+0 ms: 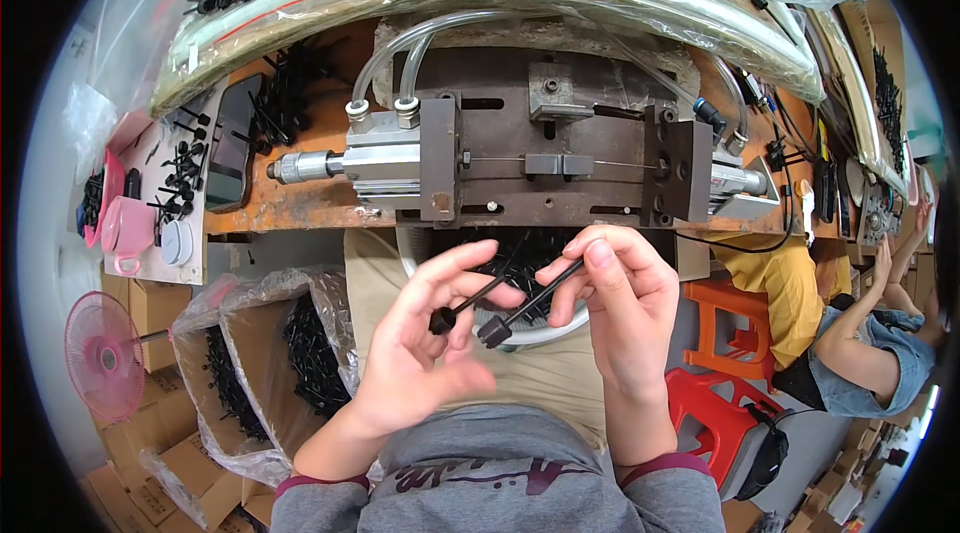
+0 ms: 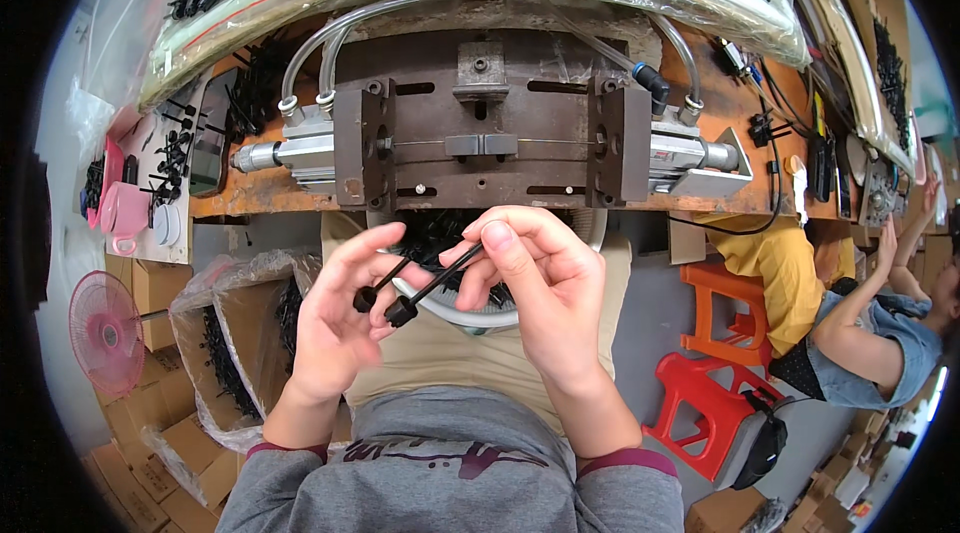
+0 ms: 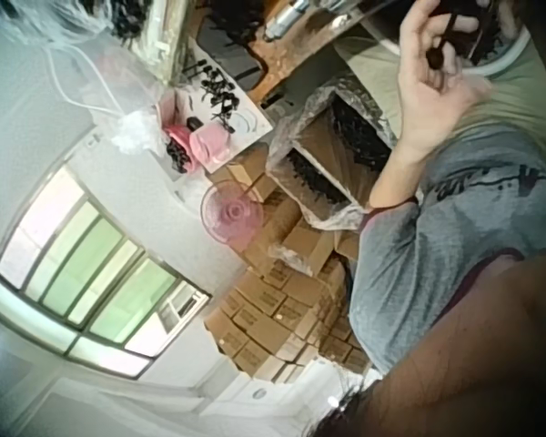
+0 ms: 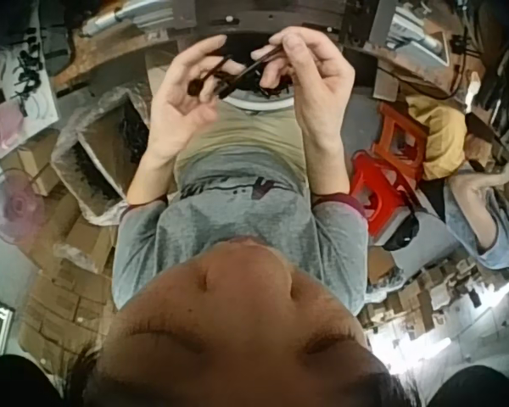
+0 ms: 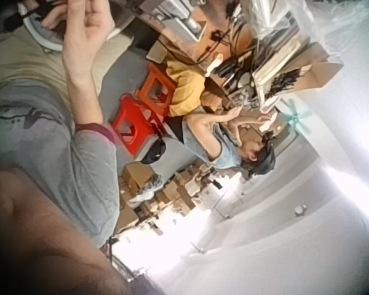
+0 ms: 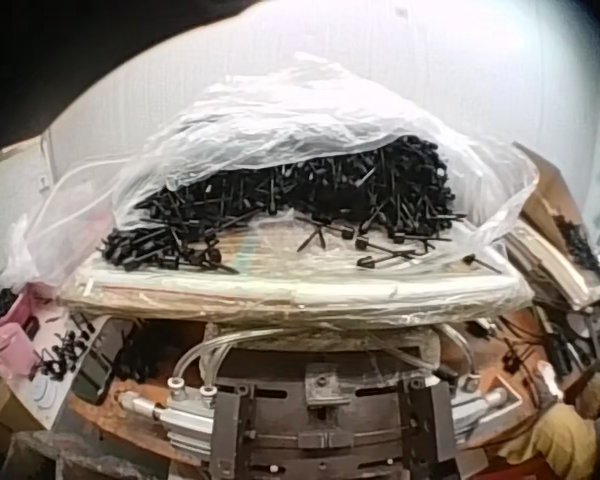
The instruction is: The recorder uses a machine to assemble small black plastic parts, likely cable ties or similar connectors.
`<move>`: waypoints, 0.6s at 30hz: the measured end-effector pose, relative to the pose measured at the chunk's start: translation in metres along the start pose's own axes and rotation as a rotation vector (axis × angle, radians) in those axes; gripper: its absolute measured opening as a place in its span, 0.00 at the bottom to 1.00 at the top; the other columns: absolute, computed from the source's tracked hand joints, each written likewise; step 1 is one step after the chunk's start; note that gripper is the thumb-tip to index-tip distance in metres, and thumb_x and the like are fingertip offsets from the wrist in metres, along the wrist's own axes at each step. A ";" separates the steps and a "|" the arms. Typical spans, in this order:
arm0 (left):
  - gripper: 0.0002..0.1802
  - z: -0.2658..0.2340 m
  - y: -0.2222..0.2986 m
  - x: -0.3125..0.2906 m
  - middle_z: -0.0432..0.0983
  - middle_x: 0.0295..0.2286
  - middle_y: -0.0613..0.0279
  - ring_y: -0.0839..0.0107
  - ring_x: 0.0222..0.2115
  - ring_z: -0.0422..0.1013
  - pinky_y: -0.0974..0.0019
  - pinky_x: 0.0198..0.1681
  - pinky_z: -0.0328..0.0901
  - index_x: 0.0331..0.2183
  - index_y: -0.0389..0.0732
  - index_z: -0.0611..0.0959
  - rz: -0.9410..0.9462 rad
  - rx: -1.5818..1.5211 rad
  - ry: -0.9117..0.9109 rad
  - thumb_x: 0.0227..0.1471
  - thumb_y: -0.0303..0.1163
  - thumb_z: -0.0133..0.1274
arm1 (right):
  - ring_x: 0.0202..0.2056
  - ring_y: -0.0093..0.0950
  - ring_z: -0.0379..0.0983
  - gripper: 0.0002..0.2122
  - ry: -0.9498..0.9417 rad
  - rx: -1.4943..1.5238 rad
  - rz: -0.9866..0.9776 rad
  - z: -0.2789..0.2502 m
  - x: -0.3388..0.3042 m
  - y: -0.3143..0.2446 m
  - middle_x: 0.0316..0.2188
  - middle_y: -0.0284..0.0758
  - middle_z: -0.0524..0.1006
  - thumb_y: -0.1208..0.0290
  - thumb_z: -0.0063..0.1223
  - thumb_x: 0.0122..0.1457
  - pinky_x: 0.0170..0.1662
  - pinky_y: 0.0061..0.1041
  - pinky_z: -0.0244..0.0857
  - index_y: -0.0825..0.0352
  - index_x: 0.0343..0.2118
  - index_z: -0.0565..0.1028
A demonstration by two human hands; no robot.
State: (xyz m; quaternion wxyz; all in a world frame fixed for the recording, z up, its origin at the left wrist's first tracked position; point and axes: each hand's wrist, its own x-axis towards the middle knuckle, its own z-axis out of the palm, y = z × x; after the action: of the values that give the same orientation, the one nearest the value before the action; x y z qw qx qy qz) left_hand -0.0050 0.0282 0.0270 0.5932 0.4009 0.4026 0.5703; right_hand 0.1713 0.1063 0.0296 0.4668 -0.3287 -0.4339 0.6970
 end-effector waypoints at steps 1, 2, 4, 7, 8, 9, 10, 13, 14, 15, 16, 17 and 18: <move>0.32 0.000 0.000 -0.001 0.75 0.42 0.60 0.87 0.22 0.57 0.81 0.24 0.53 0.54 0.38 0.69 0.023 0.067 -0.013 0.46 0.23 0.62 | 0.21 0.21 0.74 0.09 -0.009 0.000 0.002 0.000 0.000 0.000 0.30 0.44 0.79 0.71 0.46 0.65 0.26 0.18 0.68 0.73 0.38 0.74; 0.31 0.000 -0.001 -0.002 0.76 0.42 0.60 0.86 0.22 0.58 0.80 0.23 0.54 0.50 0.37 0.74 0.046 0.133 -0.026 0.41 0.23 0.65 | 0.21 0.22 0.74 0.09 -0.015 0.001 0.005 0.000 -0.001 0.000 0.30 0.44 0.79 0.70 0.46 0.65 0.25 0.18 0.68 0.73 0.38 0.74; 0.26 -0.001 0.003 -0.002 0.78 0.39 0.60 0.85 0.22 0.61 0.78 0.22 0.55 0.43 0.37 0.81 0.087 0.306 -0.059 0.37 0.22 0.68 | 0.21 0.22 0.74 0.09 -0.029 0.021 0.012 -0.001 -0.001 0.000 0.29 0.43 0.79 0.70 0.46 0.65 0.25 0.18 0.67 0.73 0.37 0.73; 0.17 0.004 0.011 0.004 0.81 0.31 0.60 0.81 0.21 0.67 0.77 0.20 0.56 0.32 0.38 0.87 0.233 0.484 -0.090 0.33 0.25 0.69 | 0.20 0.21 0.73 0.09 -0.029 0.068 0.014 -0.003 0.000 0.000 0.27 0.43 0.79 0.70 0.45 0.65 0.24 0.18 0.67 0.72 0.37 0.73; 0.18 0.002 0.010 0.006 0.81 0.30 0.59 0.81 0.21 0.68 0.77 0.19 0.55 0.31 0.37 0.87 0.337 0.511 -0.142 0.31 0.27 0.70 | 0.20 0.21 0.73 0.09 -0.017 0.076 0.007 -0.002 -0.001 0.000 0.27 0.42 0.78 0.70 0.45 0.65 0.24 0.18 0.67 0.72 0.37 0.72; 0.19 0.001 0.008 0.007 0.82 0.29 0.58 0.81 0.21 0.68 0.78 0.18 0.54 0.30 0.37 0.86 0.441 0.537 -0.194 0.29 0.28 0.71 | 0.19 0.21 0.72 0.09 -0.004 0.085 0.001 -0.002 -0.001 0.000 0.26 0.42 0.78 0.70 0.44 0.66 0.24 0.18 0.67 0.72 0.36 0.72; 0.20 -0.001 0.005 0.005 0.82 0.30 0.59 0.82 0.19 0.67 0.80 0.18 0.53 0.30 0.40 0.87 0.508 0.555 -0.215 0.28 0.32 0.72 | 0.19 0.21 0.72 0.09 0.037 0.059 -0.040 -0.005 0.002 -0.001 0.26 0.42 0.78 0.70 0.44 0.66 0.24 0.17 0.67 0.72 0.36 0.72; 0.17 0.006 0.013 0.000 0.81 0.31 0.60 0.81 0.17 0.65 0.79 0.18 0.54 0.29 0.43 0.87 0.443 0.634 -0.091 0.30 0.33 0.71 | 0.19 0.22 0.72 0.10 0.025 0.036 -0.061 -0.011 0.005 -0.004 0.26 0.44 0.78 0.69 0.43 0.66 0.23 0.18 0.67 0.72 0.35 0.72; 0.16 0.006 0.009 0.004 0.81 0.34 0.59 0.81 0.15 0.61 0.79 0.17 0.55 0.29 0.45 0.88 0.511 0.649 -0.075 0.30 0.35 0.71 | 0.19 0.22 0.73 0.10 -0.005 0.043 -0.033 -0.007 0.002 -0.005 0.26 0.44 0.78 0.69 0.43 0.66 0.23 0.18 0.67 0.72 0.35 0.71; 0.17 0.006 0.008 0.004 0.81 0.35 0.59 0.81 0.15 0.60 0.78 0.17 0.55 0.29 0.45 0.88 0.535 0.706 -0.104 0.30 0.36 0.70 | 0.19 0.22 0.73 0.11 -0.035 0.050 -0.004 -0.005 0.000 -0.005 0.26 0.44 0.78 0.68 0.42 0.66 0.23 0.19 0.68 0.72 0.35 0.71; 0.17 0.004 0.008 0.005 0.81 0.36 0.59 0.81 0.14 0.60 0.78 0.17 0.55 0.29 0.45 0.88 0.560 0.762 -0.134 0.30 0.36 0.70 | 0.19 0.23 0.73 0.11 -0.063 0.067 0.018 -0.004 -0.002 -0.005 0.25 0.44 0.77 0.68 0.41 0.67 0.22 0.18 0.68 0.72 0.35 0.71; 0.17 0.003 0.008 0.004 0.81 0.37 0.59 0.81 0.14 0.59 0.78 0.17 0.54 0.29 0.45 0.88 0.583 0.819 -0.160 0.30 0.37 0.70 | 0.20 0.23 0.74 0.11 -0.069 0.080 0.019 -0.003 -0.002 -0.004 0.25 0.43 0.77 0.68 0.41 0.67 0.22 0.18 0.68 0.72 0.35 0.71; 0.17 0.002 0.008 0.004 0.81 0.39 0.60 0.82 0.13 0.58 0.78 0.16 0.53 0.30 0.46 0.88 0.617 0.886 -0.193 0.30 0.38 0.69 | 0.20 0.23 0.74 0.11 -0.074 0.092 0.020 -0.003 -0.002 -0.004 0.25 0.43 0.77 0.68 0.41 0.67 0.22 0.18 0.68 0.72 0.35 0.71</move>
State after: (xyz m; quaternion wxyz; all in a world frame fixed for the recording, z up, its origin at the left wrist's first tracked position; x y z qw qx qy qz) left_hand -0.0058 0.0320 0.0350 0.2072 0.7624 0.4115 0.4544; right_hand 0.1760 0.1056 0.0320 0.4582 -0.2852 -0.4149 0.7325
